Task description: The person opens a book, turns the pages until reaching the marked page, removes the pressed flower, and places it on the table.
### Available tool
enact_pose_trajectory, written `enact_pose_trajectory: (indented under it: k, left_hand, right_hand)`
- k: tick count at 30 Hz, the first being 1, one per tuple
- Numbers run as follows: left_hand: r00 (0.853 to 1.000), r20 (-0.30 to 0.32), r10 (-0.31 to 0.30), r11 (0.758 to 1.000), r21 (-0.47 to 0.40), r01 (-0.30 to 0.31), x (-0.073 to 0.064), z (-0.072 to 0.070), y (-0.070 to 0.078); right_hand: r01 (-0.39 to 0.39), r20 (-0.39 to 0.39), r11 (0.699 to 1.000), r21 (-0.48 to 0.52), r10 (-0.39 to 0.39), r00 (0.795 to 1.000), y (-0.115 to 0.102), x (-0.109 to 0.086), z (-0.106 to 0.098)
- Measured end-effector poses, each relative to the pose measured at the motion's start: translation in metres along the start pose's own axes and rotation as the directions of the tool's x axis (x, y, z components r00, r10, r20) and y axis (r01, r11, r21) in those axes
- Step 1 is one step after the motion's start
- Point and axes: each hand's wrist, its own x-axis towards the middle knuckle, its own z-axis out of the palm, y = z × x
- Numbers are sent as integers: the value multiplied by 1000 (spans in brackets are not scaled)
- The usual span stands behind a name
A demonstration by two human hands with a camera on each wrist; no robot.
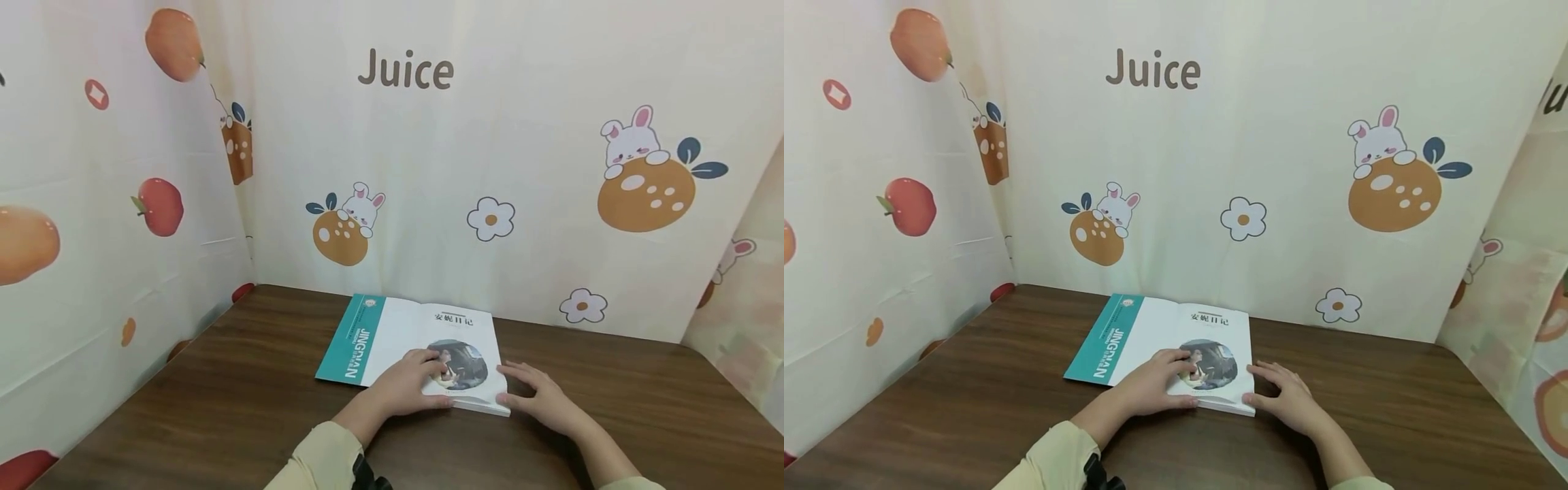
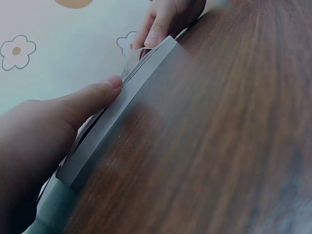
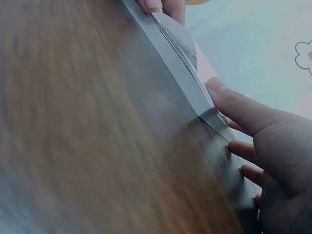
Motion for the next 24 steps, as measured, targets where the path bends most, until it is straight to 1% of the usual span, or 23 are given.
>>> enact_pose_trajectory:
  k: [4,7,14,20,24]
  left_hand:
    - [1000,-4,-2,1000,7,2,0,0,0]
    - [1000,-9,5,1000,11,-5,0,0,0]
    - [998,-49,26,1000,-12,-27,1,-1,0]
    - [991,-89,97,995,-6,-98,0,-3,2]
    - [984,-106,143,989,-8,-145,-1,-4,2]
  right_hand:
    - [-19,-27,1000,-7,19,999,-3,0,2]
    - [-27,-29,1000,-13,27,999,-4,-1,2]
    - [-17,-63,999,-38,14,998,-2,-3,1]
    - [-70,-33,998,-4,70,997,-4,-3,-1]
    - [-63,-25,997,42,64,998,-7,-4,-3]
